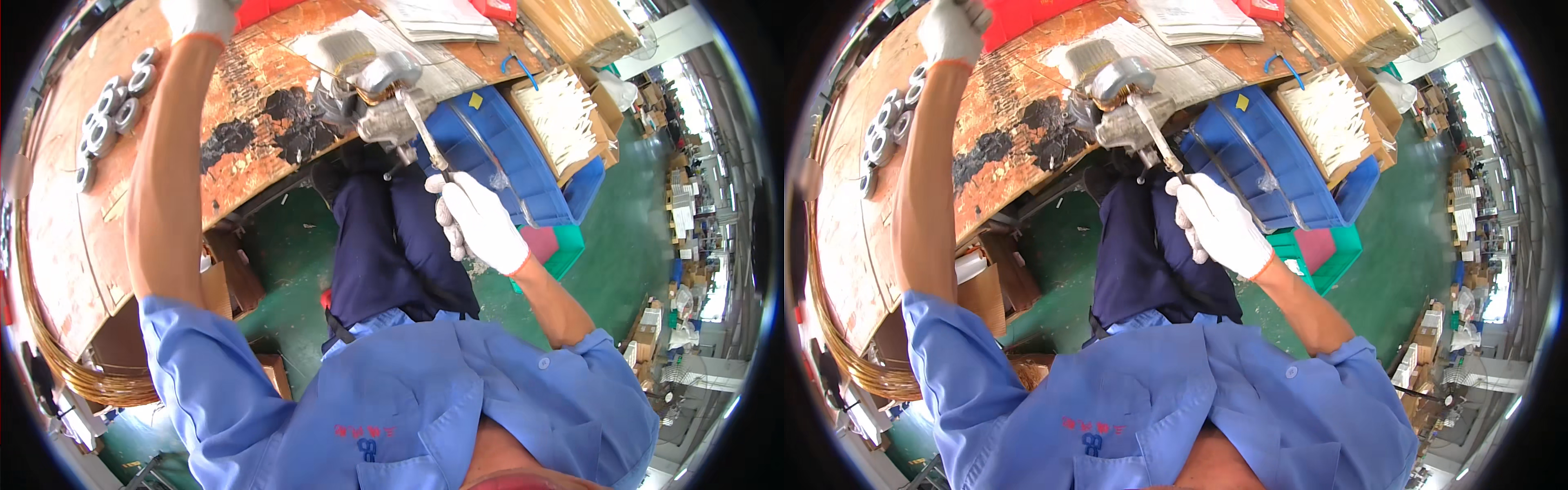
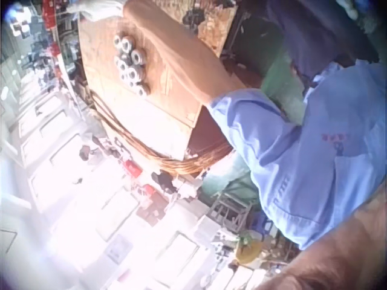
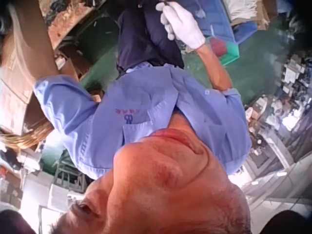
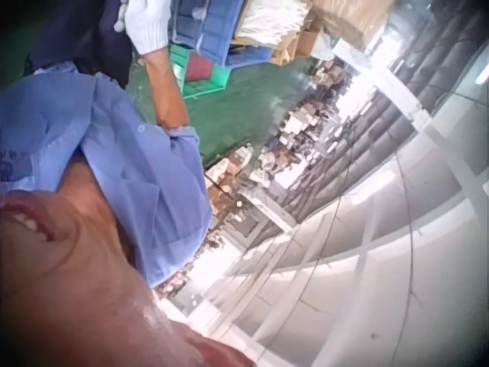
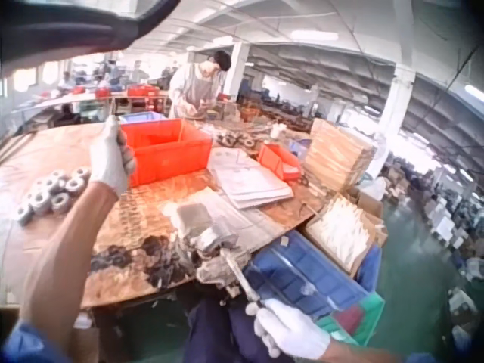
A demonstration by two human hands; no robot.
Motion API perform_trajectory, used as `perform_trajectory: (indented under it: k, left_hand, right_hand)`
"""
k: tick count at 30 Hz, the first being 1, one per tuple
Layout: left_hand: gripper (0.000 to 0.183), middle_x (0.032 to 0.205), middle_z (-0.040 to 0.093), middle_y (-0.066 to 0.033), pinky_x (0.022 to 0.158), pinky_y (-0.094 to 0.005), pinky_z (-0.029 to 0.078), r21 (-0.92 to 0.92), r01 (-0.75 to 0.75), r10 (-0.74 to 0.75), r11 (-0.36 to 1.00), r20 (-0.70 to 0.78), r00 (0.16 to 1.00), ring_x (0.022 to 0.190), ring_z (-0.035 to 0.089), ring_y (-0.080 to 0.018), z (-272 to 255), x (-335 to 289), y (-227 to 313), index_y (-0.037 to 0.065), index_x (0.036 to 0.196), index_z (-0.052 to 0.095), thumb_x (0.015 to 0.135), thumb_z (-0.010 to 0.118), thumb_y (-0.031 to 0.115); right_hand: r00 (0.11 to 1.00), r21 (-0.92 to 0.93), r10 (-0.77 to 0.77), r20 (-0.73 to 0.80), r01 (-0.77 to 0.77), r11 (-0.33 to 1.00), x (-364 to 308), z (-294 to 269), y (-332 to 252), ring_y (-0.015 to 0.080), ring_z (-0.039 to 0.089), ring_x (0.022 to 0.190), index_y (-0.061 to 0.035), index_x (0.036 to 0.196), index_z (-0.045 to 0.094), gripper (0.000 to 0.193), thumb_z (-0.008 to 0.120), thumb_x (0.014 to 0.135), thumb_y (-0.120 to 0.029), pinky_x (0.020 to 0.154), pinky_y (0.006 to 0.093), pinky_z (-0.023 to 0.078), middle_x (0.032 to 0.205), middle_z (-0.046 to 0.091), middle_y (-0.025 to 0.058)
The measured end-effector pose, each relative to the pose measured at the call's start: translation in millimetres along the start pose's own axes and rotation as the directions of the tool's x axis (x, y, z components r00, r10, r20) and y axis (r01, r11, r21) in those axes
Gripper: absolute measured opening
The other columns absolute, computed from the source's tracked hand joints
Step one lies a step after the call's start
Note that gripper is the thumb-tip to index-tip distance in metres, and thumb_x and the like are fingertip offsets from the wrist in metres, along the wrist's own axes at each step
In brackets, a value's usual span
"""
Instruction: Manually winding copper wire onto a stator core secured in a bench vice using a specialized winding tool.
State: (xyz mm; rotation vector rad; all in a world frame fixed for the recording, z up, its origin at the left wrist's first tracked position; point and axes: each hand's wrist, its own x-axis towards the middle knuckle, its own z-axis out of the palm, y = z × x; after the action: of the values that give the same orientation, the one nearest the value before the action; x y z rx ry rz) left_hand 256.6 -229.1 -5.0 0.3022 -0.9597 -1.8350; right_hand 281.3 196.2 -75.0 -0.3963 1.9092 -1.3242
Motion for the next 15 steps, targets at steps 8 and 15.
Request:
perform_trajectory:
  k: [8, 15]
  left_hand:
    - [0.053, 0.052, 0.033, 0.0039, 0.038, -0.0301, 0.024, -0.128, 0.16, -0.138, 0.979, 0.168, 0.976, 0.04, 0.03, -0.0118, 75.7, 17.4, -124.9, 0.018, 0.069, 0.046, 0.107, 0.055, 0.054]
    - [0.043, 0.055, 0.043, 0.0011, 0.038, -0.0313, 0.029, -0.032, 0.139, -0.13, 0.99, 0.184, 0.974, 0.04, 0.037, -0.0131, 97.0, 12.2, -140.5, 0.015, 0.073, 0.054, 0.104, 0.063, 0.044]
  right_hand:
    - [0.998, -0.051, -0.041, -0.05, 0.039, 0.998, 56.4, -0.5, -77.6, 0.0068, 0.058, 0.06, -0.0014, 0.12, 0.062, 0.022, 0.063, 0.106, -0.019, 0.05, 0.0253, 0.05, 0.084, 0.064, 0.0029]
    - [0.923, -0.706, -0.363, 0.13, 0.343, 0.619, 48.7, -31.1, -75.2, 0.0374, 0.068, 0.069, -0.0032, 0.119, 0.061, 0.027, 0.065, 0.104, -0.026, 0.062, 0.0448, 0.055, 0.081, 0.067, 0.0185]
